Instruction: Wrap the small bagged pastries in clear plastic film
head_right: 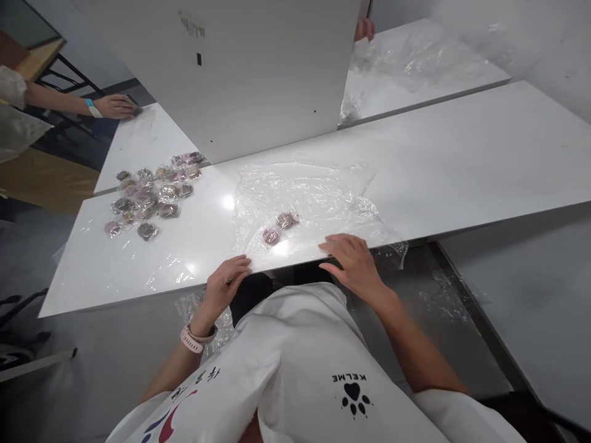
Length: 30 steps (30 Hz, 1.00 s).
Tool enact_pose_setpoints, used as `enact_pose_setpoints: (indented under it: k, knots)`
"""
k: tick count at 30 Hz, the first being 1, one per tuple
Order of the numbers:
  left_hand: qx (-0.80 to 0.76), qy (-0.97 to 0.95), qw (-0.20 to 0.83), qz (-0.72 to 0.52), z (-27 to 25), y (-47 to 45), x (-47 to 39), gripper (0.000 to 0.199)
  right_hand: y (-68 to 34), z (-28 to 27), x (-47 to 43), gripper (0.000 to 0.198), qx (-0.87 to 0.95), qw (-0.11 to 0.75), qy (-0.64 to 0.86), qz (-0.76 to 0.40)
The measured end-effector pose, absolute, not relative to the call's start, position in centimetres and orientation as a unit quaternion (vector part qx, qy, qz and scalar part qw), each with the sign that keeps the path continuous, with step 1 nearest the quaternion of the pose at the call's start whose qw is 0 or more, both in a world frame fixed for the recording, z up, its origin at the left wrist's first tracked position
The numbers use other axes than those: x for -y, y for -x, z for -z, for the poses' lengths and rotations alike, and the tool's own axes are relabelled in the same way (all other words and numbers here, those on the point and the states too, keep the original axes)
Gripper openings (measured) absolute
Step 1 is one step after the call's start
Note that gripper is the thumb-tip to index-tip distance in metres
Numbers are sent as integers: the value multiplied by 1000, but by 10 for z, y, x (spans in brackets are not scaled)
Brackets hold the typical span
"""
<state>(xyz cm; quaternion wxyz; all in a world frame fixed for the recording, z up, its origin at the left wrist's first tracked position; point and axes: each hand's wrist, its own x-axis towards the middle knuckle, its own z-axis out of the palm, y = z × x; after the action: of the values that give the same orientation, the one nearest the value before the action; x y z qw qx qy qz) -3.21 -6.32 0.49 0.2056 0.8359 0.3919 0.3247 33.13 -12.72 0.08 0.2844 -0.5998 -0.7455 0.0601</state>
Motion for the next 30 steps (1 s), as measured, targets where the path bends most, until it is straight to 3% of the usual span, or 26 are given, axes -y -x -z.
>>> enact_pose_setpoints:
  k: [5, 10, 18, 22, 24, 27, 30]
  knots:
    - [-501, -784, 246, -271, -43, 26, 34, 19, -322, -10, 111, 25, 750, 245, 596, -153]
    - [-527, -798, 218, -196, -65, 6, -35, 21, -345, -51, 50, 25, 726, 187, 609, -261]
    - [-534, -823, 190, -31, -48, -21, -104, 6, -338, -55, -38, 14, 725, 3, 666, -174]
    - [-550, -822, 62, -135, -56, -11, -89, 29, -311, -67, -12, 25, 732, 135, 668, -2]
    - [-515, -829, 31, -215, -58, -11, -68, 29, -293, -64, 11, 34, 760, 205, 616, -29]
    - [-379, -894, 121, -205, -49, -21, -38, 30, -274, -42, 32, 41, 815, 221, 520, -126]
    - [-322, -919, 176, -142, -30, -34, -33, 46, -273, -11, 28, 51, 822, 203, 506, -167]
